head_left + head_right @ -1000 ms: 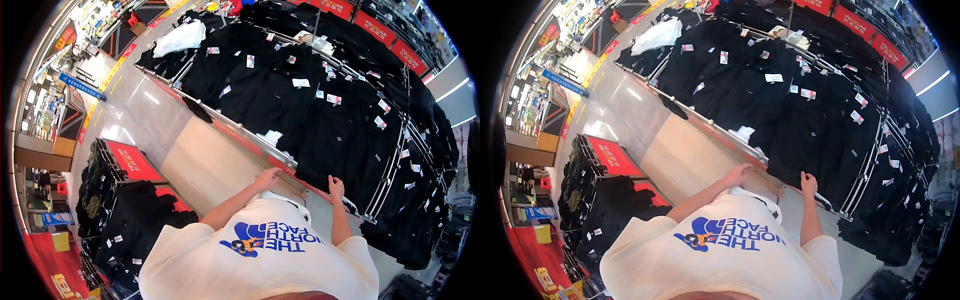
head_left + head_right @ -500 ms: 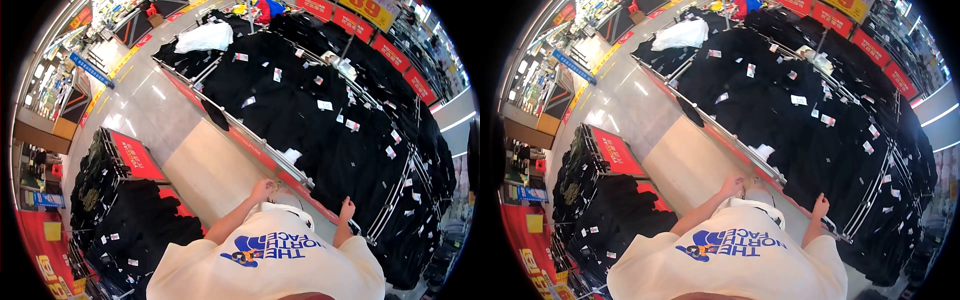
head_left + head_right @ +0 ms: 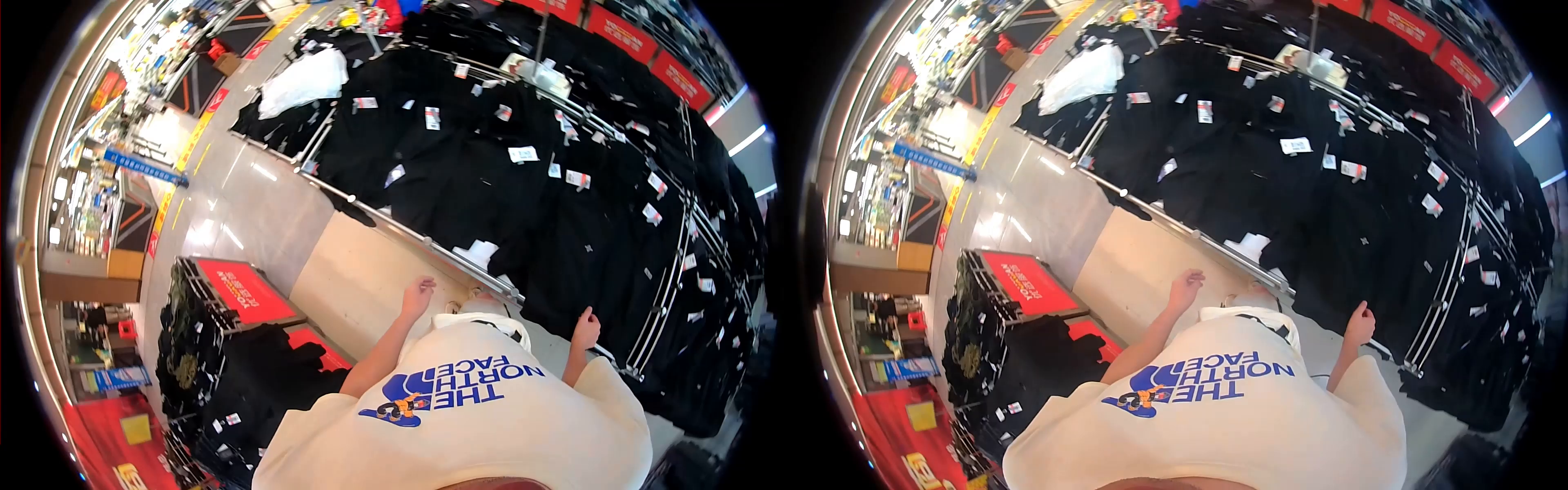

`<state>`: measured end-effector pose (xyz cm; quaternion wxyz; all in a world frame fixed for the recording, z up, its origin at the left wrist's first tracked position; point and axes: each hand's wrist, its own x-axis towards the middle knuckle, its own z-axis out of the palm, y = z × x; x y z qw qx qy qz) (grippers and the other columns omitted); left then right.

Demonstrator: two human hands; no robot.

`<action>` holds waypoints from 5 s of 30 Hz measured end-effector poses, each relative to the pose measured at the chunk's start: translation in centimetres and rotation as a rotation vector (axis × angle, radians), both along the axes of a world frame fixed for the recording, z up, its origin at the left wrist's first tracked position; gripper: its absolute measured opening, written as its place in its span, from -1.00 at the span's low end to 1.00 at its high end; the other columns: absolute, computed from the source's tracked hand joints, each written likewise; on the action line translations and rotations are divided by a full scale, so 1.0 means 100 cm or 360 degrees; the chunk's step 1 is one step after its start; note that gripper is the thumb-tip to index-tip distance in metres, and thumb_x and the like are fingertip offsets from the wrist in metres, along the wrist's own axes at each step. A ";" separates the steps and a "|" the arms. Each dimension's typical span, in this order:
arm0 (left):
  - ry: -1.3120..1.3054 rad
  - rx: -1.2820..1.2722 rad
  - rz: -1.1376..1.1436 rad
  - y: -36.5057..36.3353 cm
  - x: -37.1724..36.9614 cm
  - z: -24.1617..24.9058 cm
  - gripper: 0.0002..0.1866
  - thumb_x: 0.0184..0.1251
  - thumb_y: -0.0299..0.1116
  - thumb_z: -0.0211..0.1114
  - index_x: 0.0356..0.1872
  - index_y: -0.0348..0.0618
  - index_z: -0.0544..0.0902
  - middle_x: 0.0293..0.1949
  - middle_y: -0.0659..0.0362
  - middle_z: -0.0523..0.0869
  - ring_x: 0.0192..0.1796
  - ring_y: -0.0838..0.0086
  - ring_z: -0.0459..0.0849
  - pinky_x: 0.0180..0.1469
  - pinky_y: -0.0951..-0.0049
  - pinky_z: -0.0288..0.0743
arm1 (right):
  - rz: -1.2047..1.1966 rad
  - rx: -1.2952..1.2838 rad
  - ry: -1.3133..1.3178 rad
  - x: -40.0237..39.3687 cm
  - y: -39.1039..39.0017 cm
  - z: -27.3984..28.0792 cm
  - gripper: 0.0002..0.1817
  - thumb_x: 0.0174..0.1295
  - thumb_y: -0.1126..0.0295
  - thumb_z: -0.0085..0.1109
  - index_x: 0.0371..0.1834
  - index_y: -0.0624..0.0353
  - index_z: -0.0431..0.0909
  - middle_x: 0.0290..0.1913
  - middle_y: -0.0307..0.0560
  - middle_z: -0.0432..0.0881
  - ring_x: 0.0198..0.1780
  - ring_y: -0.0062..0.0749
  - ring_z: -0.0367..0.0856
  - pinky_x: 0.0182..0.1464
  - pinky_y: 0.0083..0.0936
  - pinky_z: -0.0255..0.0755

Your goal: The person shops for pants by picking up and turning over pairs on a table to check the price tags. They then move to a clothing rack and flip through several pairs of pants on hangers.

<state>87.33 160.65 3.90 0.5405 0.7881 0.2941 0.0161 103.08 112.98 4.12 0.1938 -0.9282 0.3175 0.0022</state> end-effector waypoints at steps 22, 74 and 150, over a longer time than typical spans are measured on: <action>-0.0417 0.0673 -0.1070 0.103 0.373 0.077 -0.27 0.20 -0.61 0.28 0.47 -0.16 0.36 0.47 -0.08 0.37 0.17 0.05 0.67 0.18 0.17 0.62 | -0.0176 -0.0009 -0.0568 -0.002 0.040 0.019 -0.66 0.45 0.11 0.25 -0.01 0.14 0.76 -0.03 0.01 0.78 0.05 -0.05 0.69 0.12 -0.19 0.54; 0.0166 -0.1643 -0.1652 0.177 0.468 0.252 -0.57 0.19 -0.38 0.60 0.06 -0.32 0.72 -0.15 0.15 0.82 -0.19 0.54 0.81 -0.11 0.51 0.70 | 0.0621 0.2093 0.0311 0.156 0.416 0.097 -0.21 0.07 0.52 0.52 0.44 0.31 0.41 0.26 -0.16 0.62 0.27 -0.45 0.55 0.40 -0.43 0.42; 0.0031 0.0842 -0.1056 0.297 0.216 0.006 -0.65 0.23 -0.47 0.24 0.07 -0.22 0.64 -0.03 0.06 0.71 -0.03 0.12 0.76 -0.05 0.15 0.69 | 0.0239 -0.0052 0.0469 0.043 0.432 -0.002 -0.66 0.42 0.01 0.15 -0.17 -0.02 0.78 -0.23 -0.16 0.83 -0.13 -0.03 0.79 -0.09 -0.10 0.61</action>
